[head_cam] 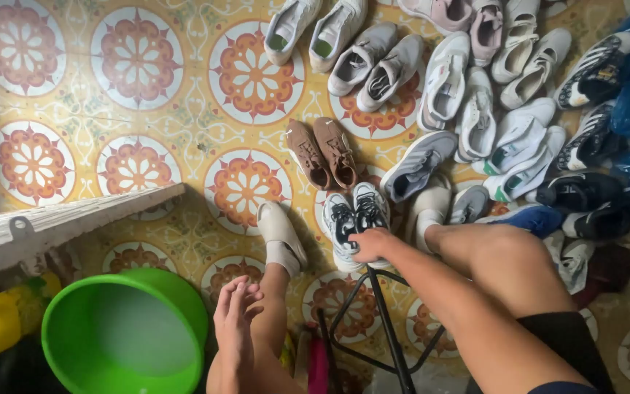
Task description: Threading and tightening laces on a pair of sneakers while sitting on the floor.
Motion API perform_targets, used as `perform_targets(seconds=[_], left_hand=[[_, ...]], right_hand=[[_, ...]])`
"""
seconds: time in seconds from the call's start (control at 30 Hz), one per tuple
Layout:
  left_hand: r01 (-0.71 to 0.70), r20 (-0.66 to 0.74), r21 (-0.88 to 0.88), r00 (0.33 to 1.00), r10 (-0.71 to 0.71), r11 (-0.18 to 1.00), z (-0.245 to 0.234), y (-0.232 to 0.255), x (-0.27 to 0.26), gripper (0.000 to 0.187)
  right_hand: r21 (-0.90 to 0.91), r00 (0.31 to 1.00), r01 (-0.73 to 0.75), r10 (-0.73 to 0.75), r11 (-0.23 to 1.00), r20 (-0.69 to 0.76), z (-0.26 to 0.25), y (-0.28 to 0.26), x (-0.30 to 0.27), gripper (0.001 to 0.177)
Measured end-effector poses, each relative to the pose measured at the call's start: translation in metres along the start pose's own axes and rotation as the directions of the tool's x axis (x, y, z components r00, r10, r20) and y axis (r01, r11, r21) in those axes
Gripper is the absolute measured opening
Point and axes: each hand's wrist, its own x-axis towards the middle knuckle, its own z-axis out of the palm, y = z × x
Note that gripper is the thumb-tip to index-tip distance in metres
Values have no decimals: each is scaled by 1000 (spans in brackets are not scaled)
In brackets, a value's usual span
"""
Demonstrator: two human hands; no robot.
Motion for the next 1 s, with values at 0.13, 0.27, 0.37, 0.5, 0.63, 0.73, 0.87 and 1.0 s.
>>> perform_targets(seconds=[0.13, 0.27, 0.37, 0.5, 0.63, 0.73, 0.87, 1.0], left_hand=[[19, -11, 95, 1000, -18, 995, 12, 7, 5, 28], [-30, 39, 136, 999, 25, 990, 21, 3, 22, 25], [-80, 95, 223, 994, 60, 972, 32, -12, 46, 29], [-103, 110, 268, 991, 76, 958, 69, -12, 42, 27], [-185, 202, 438, 974, 105, 880, 75, -38, 51, 31], [-297, 276, 566, 947, 163, 769, 86, -43, 35, 32], [-469, 330, 363, 873, 360, 805, 113, -34, -2, 29], [-517, 263, 91, 837, 480, 851, 128, -44, -18, 29]], right_hand=[[92, 999, -48, 50, 995, -15, -2, 8, -4, 70], [155, 999, -46, 48, 987, -9, -4, 4, -13, 66], [204, 1000, -1, 5, 979, -21, -1, 11, -8, 61], [248, 999, 48, -50, 968, 3, -29, 7, -28, 54], [271, 985, 161, -138, 949, -102, -101, -25, -114, 54], [146, 931, 306, -263, 941, -255, -111, -39, -152, 57], [-266, 644, 466, -529, 844, -553, -102, -54, -197, 55], [-641, 312, 334, -722, 691, -617, -88, -50, -233, 44]])
